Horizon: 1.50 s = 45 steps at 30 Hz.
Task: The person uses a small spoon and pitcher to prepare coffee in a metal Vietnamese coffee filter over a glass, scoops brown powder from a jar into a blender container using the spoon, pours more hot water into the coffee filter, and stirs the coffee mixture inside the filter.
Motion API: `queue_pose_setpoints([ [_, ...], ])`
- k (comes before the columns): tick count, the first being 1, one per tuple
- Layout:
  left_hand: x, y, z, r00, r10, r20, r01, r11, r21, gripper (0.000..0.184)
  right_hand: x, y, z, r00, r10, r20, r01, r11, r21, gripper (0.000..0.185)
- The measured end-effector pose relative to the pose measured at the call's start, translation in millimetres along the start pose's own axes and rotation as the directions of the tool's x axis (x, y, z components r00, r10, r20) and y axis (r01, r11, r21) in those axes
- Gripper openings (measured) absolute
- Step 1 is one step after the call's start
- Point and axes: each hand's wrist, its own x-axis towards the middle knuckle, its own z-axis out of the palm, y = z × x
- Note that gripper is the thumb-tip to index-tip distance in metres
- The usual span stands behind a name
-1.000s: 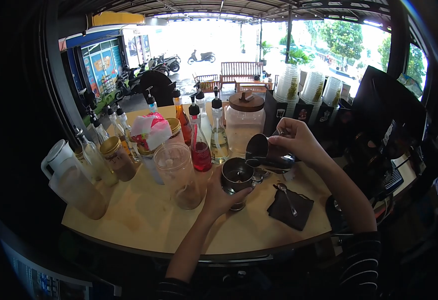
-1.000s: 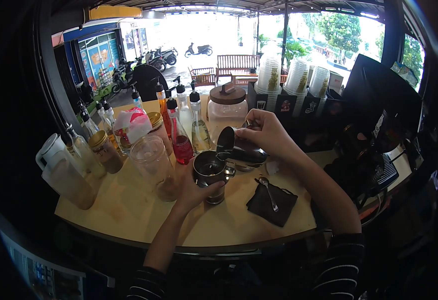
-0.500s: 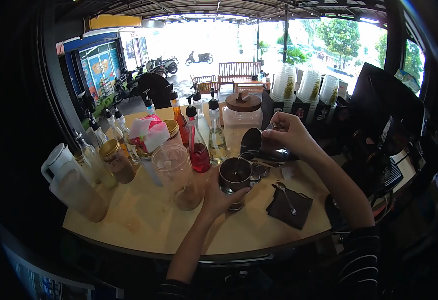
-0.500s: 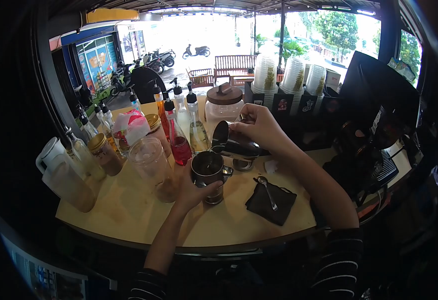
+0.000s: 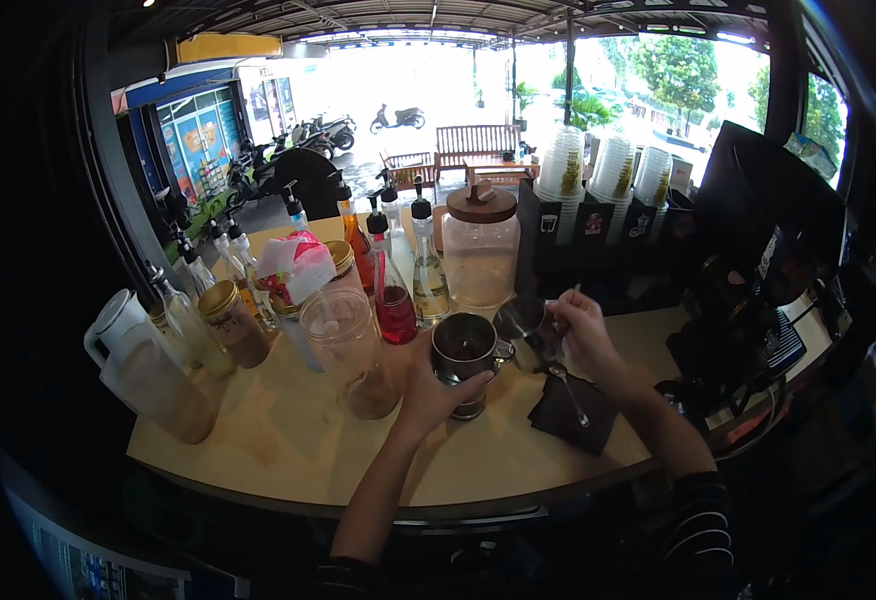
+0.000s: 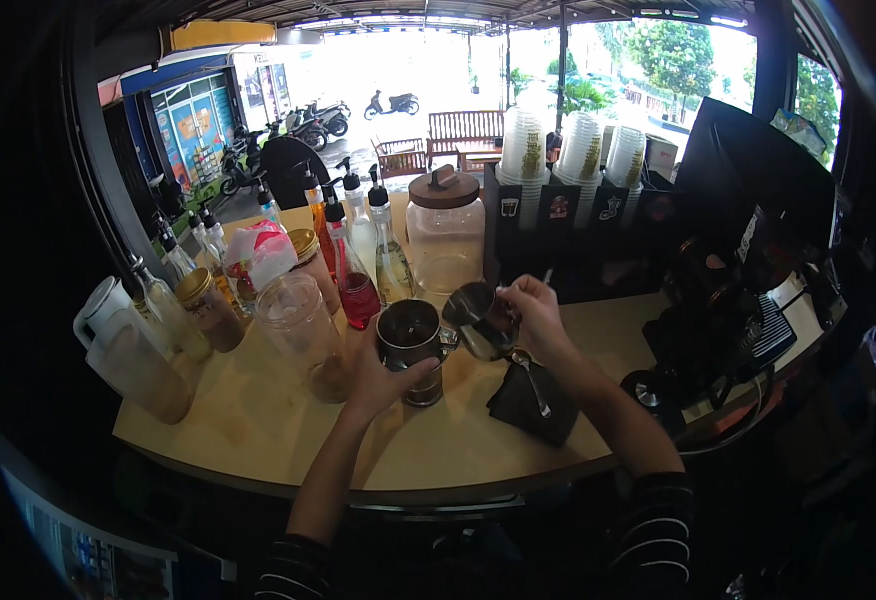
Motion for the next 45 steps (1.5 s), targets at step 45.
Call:
queue_pose_setpoints([
  [45, -2.0, -2.5, 0.5, 1.000, 0.018, 0.005, -0.018, 0.997, 0.079, 0.077, -54.2, -112.8, 34.9, 0.937, 0.005, 0.350, 0.307, 0.470, -0.828, 0.008],
])
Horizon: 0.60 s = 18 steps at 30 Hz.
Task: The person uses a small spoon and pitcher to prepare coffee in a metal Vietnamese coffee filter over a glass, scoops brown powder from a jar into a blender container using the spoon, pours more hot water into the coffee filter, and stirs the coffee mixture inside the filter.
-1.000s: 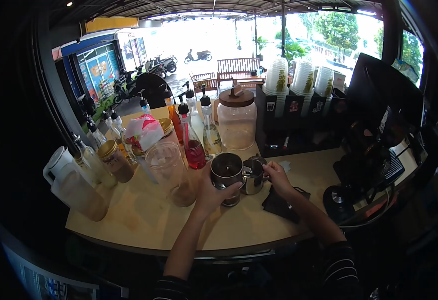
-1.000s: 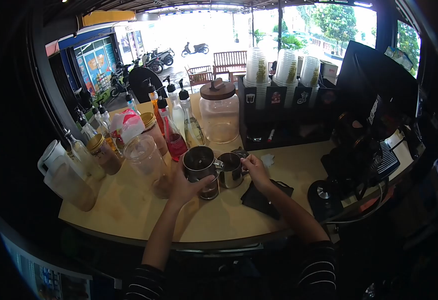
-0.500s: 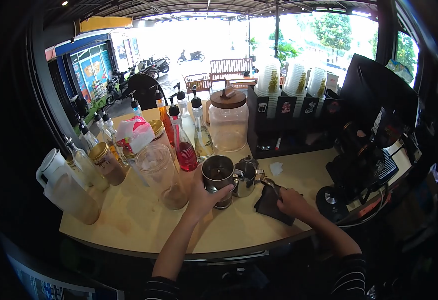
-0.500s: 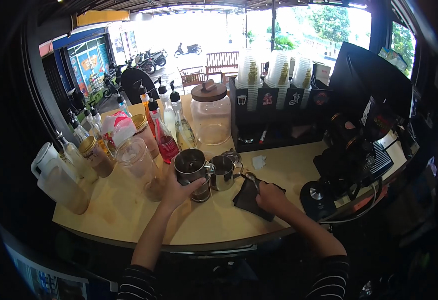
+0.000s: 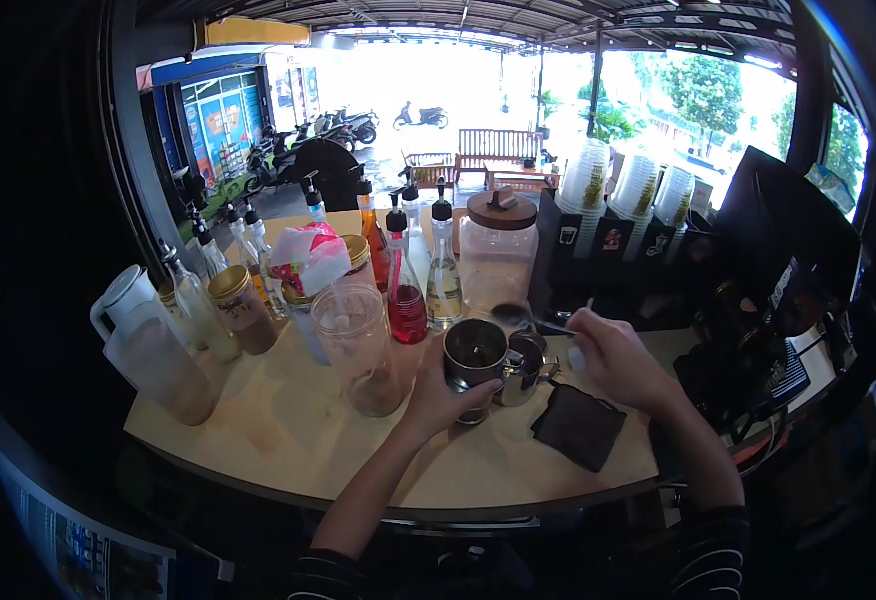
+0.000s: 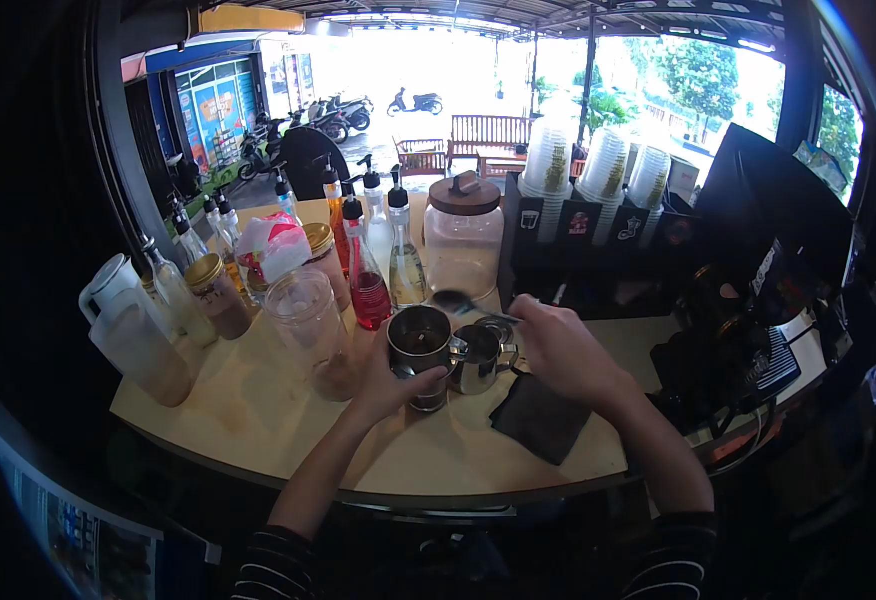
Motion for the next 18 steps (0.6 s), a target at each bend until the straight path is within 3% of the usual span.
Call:
queue_pose_setpoints([
  [2, 0.2, -5.8, 1.9, 1.000, 0.003, 0.000, -0.003, 1.000, -0.028, 0.078, 12.0, -7.5, 11.6, 0.944, -0.327, 0.037, 0.326, 0.913, -0.244, 0.010],
  [4, 0.3, -7.0, 1.5, 1.000, 0.011, 0.005, -0.011, 0.998, -0.059, 0.080, 24.4, -17.4, 21.9, 0.944, -0.321, 0.073, 0.328, 0.895, -0.303, 0.009],
  [6, 0.3, -2.9, -0.7, 0.993, -0.088, 0.081, 0.095, 0.991, -0.098, 0.082, 36.5, -27.8, 27.1, 0.944, -0.313, 0.107, 0.330, 0.871, -0.364, 0.008],
  [8, 1.6, 0.3, -2.6, 0.992, -0.087, 0.096, 0.096, 0.990, -0.100, 0.082, 46.0, -36.0, 29.8, 0.939, -0.312, 0.147, 0.320, 0.947, -0.037, 0.012],
  [9, 1.8, 0.6, -2.6, 0.990, -0.088, 0.108, 0.099, 0.990, -0.101, 0.082, 47.5, -39.5, 31.0, 0.940, -0.309, 0.147, 0.318, 0.947, -0.038, 0.012],
  [11, 0.3, -8.4, 2.8, 0.999, -0.031, 0.042, 0.035, 0.995, -0.097, 0.081, 49.9, -45.4, 32.3, 0.938, -0.321, 0.130, 0.299, 0.940, 0.165, 0.012],
  [12, 0.4, -9.7, 4.2, 0.999, 0.027, -0.026, -0.029, 0.996, -0.085, 0.080, 51.6, -42.5, 33.8, 0.937, -0.324, 0.133, 0.301, 0.939, 0.166, 0.012],
  [14, 1.0, -10.5, 3.9, 1.000, 0.016, -0.020, -0.017, 0.997, -0.071, 0.080, 54.8, -33.0, 38.1, 0.862, -0.506, 0.034, 0.500, 0.859, 0.114, 0.011],
  [18, 1.1, -5.6, -0.9, 0.994, -0.066, 0.084, 0.071, 0.996, -0.057, 0.084, 56.3, -30.4, 40.1, 0.851, -0.524, 0.038, 0.517, 0.849, 0.106, 0.010],
])
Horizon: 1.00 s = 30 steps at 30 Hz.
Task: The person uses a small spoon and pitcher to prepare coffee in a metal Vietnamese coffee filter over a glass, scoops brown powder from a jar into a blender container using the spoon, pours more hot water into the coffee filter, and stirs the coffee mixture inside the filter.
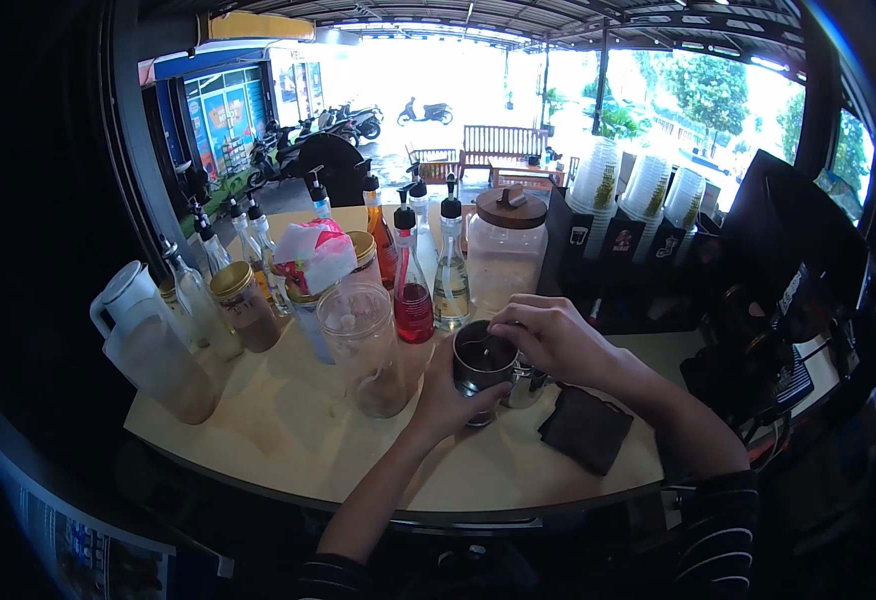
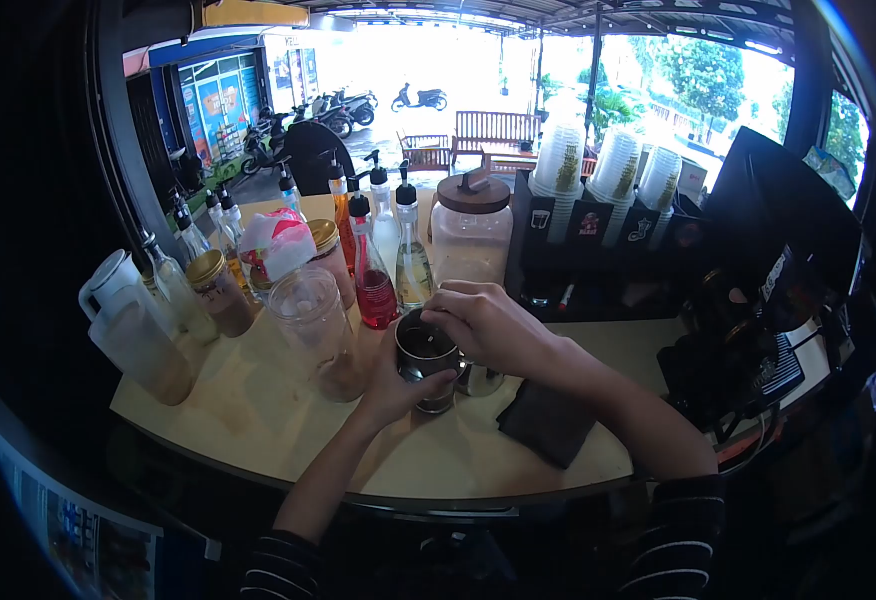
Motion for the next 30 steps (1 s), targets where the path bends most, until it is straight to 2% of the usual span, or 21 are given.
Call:
queue_pose_setpoints([
  [3, 0.1, 3.0, -0.9, 1.000, 0.006, 0.011, -0.005, 1.000, -0.025, 0.085, 0.9, -1.2, -2.0, 0.997, -0.011, 0.081, 0.008, 0.999, 0.047, 0.011],
  [5, 0.3, 1.5, -0.9, 1.000, 0.008, 0.003, -0.008, 1.000, 0.011, 0.085, 0.3, -1.9, -3.8, 0.997, 0.028, 0.073, -0.023, 0.998, -0.065, 0.011],
  [7, 0.1, 1.3, -1.4, 1.000, 0.011, -0.006, -0.011, 0.999, 0.044, 0.085, -0.9, 4.7, -1.3, 0.998, -0.015, 0.058, 0.017, 0.999, -0.036, 0.011],
  [9, 1.0, 2.1, -1.4, 1.000, -0.008, 0.020, 0.008, 1.000, -0.007, 0.084, -3.0, 5.7, -0.7, 0.998, -0.054, 0.038, 0.054, 0.998, -0.011, 0.010],
  [10, 1.4, 1.9, -0.2, 1.000, -0.006, 0.021, 0.006, 1.000, -0.005, 0.084, -5.0, 3.6, -0.7, 0.998, -0.036, 0.043, 0.036, 0.999, -0.001, 0.010],
  [12, 0.6, 0.7, 2.9, 0.994, 0.064, -0.089, -0.063, 0.998, 0.022, 0.078, -6.0, 2.7, -1.2, 0.999, -0.020, 0.048, 0.019, 1.000, 0.013, 0.010],
  [15, 0.2, 2.8, 2.5, 0.993, 0.075, -0.091, -0.072, 0.997, 0.035, 0.078, -6.7, 5.9, -0.7, 0.999, 0.038, 0.023, -0.037, 0.999, -0.015, 0.009],
  [17, 0.0, 2.7, 3.1, 0.994, 0.070, -0.088, -0.068, 0.997, 0.030, 0.078, -6.6, 12.9, 2.4, 0.998, -0.060, -0.020, 0.061, 0.997, 0.041, 0.009],
  [21, 0.5, -0.6, 3.4, 0.993, 0.079, -0.088, -0.077, 0.997, 0.024, 0.078, -8.3, 12.7, -4.9, 1.000, -0.012, -0.005, 0.012, 1.000, 0.014, 0.010],
  [23, 0.2, 0.9, 3.2, 0.993, 0.080, -0.087, -0.078, 0.997, 0.025, 0.078, -11.2, 15.9, 0.8, 0.997, -0.081, -0.011, 0.081, 0.997, 0.010, 0.011],
  [24, 0.4, 1.6, 3.2, 0.993, 0.084, -0.084, -0.081, 0.996, 0.030, 0.078, -12.1, 13.3, -1.2, 0.997, -0.078, -0.011, 0.079, 0.997, 0.010, 0.011],
  [26, 0.2, 0.7, 3.8, 0.993, 0.083, -0.085, -0.080, 0.996, 0.032, 0.078, -12.8, 6.0, -6.1, 1.000, 0.022, 0.022, -0.022, 1.000, 0.009, 0.011],
  [30, -0.8, 2.0, 4.5, 0.992, 0.082, -0.101, -0.078, 0.996, 0.039, 0.079, -13.5, 8.0, -0.6, 1.000, -0.004, -0.008, 0.003, 1.000, -0.014, 0.011],
])
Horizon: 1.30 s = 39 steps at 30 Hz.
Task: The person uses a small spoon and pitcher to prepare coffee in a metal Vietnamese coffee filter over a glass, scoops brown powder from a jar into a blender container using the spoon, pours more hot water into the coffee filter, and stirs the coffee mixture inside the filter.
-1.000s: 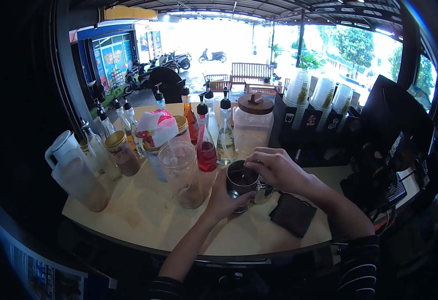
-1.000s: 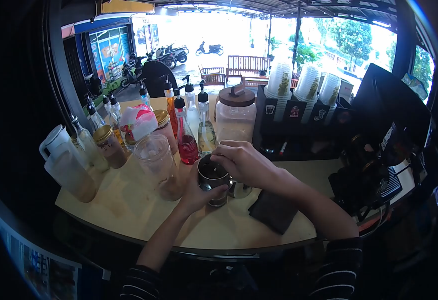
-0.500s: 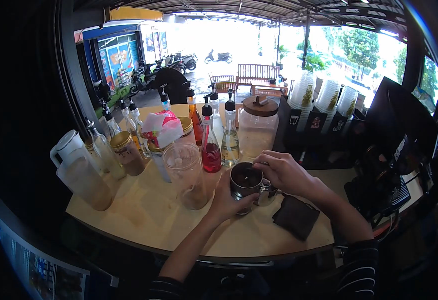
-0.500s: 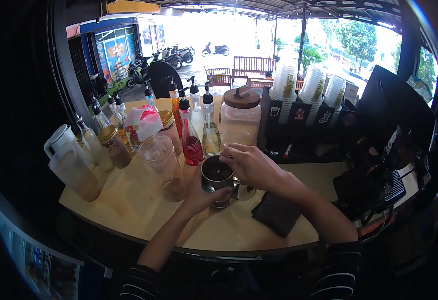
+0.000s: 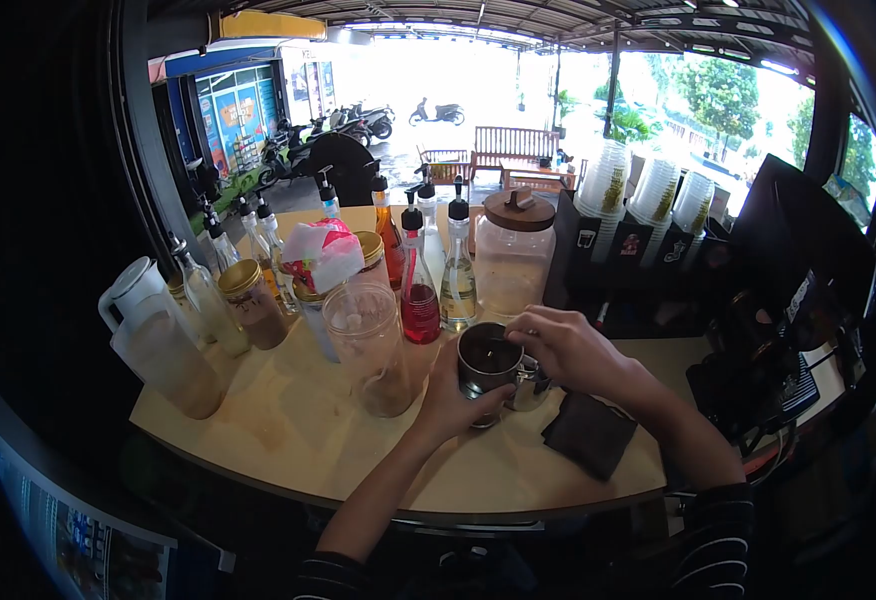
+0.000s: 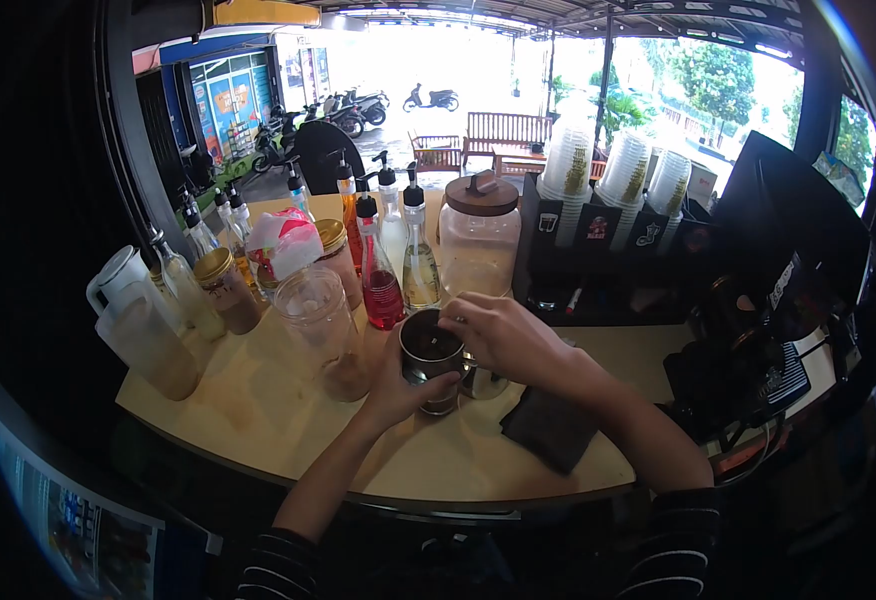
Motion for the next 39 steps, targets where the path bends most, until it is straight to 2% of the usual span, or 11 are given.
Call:
queue_pose_setpoints([
  [3, -0.3, 1.1, -2.6, 0.995, -0.066, 0.077, 0.067, 0.998, -0.007, 0.083, -1.0, 3.7, 5.2, 0.999, -0.043, 0.027, 0.044, 0.998, -0.038, 0.010],
  [6, -0.2, 2.0, -3.0, 0.996, -0.047, 0.079, 0.048, 0.999, -0.005, 0.083, 0.2, 0.9, 6.4, 1.000, -0.016, 0.006, 0.016, 0.998, -0.069, 0.010],
  [9, -0.7, -0.8, -3.3, 0.996, -0.028, 0.086, 0.024, 0.999, 0.046, 0.083, -1.6, 4.5, 9.7, 0.994, -0.105, -0.013, 0.105, 0.995, -0.003, 0.011],
  [14, 0.0, -2.6, -0.6, 0.999, 0.019, 0.042, -0.021, 0.998, 0.063, 0.080, -5.2, 7.6, 6.0, 1.000, -0.007, -0.024, 0.007, 1.000, -0.014, 0.010],
  [18, 0.7, -6.0, 0.8, 0.999, 0.053, 0.010, -0.054, 0.998, 0.031, 0.076, -6.0, 6.1, 8.9, 0.997, -0.068, -0.035, 0.069, 0.997, 0.030, 0.008],
  [24, -1.7, -5.5, 0.1, 1.000, 0.029, 0.004, -0.029, 0.997, 0.073, 0.074, -5.8, 3.9, 14.2, 0.994, -0.024, -0.105, 0.028, 0.999, 0.041, 0.006],
  [28, -1.1, -11.3, 2.0, 0.998, 0.061, -0.017, -0.060, 0.996, 0.063, 0.075, -3.9, 3.8, 14.7, 0.990, -0.097, -0.098, 0.097, 0.995, -0.004, 0.009],
  [31, -1.0, -7.0, -0.6, 1.000, 0.028, 0.011, -0.028, 1.000, 0.006, 0.075, -4.3, 5.8, 19.5, 0.989, -0.118, -0.091, 0.116, 0.993, -0.028, 0.010],
  [33, -0.9, -6.9, -5.6, 0.992, -0.031, 0.124, 0.018, 0.994, 0.105, 0.086, -2.1, 3.8, 17.8, 0.989, -0.128, -0.069, 0.128, 0.992, -0.009, 0.010],
  [36, -0.7, -7.9, 0.1, 0.998, 0.062, 0.000, -0.062, 0.995, 0.076, 0.075, 0.6, 0.8, 14.2, 0.992, -0.119, -0.044, 0.117, 0.992, -0.039, 0.011],
  [39, -0.9, -10.0, 0.6, 0.998, 0.057, -0.007, -0.057, 0.995, 0.083, 0.075, 0.0, 6.4, 18.9, 0.996, -0.059, -0.073, 0.059, 0.998, -0.008, 0.012],
])
